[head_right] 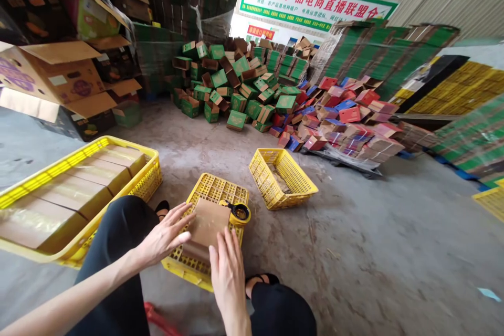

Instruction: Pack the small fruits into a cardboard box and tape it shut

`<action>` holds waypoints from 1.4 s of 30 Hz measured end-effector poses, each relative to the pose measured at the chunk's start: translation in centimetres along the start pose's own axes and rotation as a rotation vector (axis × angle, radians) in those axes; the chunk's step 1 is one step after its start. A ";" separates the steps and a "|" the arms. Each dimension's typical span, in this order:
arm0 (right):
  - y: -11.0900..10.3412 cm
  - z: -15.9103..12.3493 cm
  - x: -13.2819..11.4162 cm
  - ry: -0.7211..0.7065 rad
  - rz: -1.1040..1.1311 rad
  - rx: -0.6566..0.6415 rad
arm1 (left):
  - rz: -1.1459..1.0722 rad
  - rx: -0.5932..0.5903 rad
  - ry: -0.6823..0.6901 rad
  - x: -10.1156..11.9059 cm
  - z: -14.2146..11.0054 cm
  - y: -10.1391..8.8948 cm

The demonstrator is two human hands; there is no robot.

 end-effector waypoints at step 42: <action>1.4 0.5 3.9 0.312 0.408 0.203 | -0.202 0.013 -0.140 1.3 -2.1 2.4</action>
Point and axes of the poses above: each hand's wrist, its own z-axis towards the middle knuckle, its own y-axis out of the palm, x = y × z, the point moved 8 cm from there along z, towards the middle knuckle, and after that the axes turned 12 degrees about z, right-handed, at the moved point
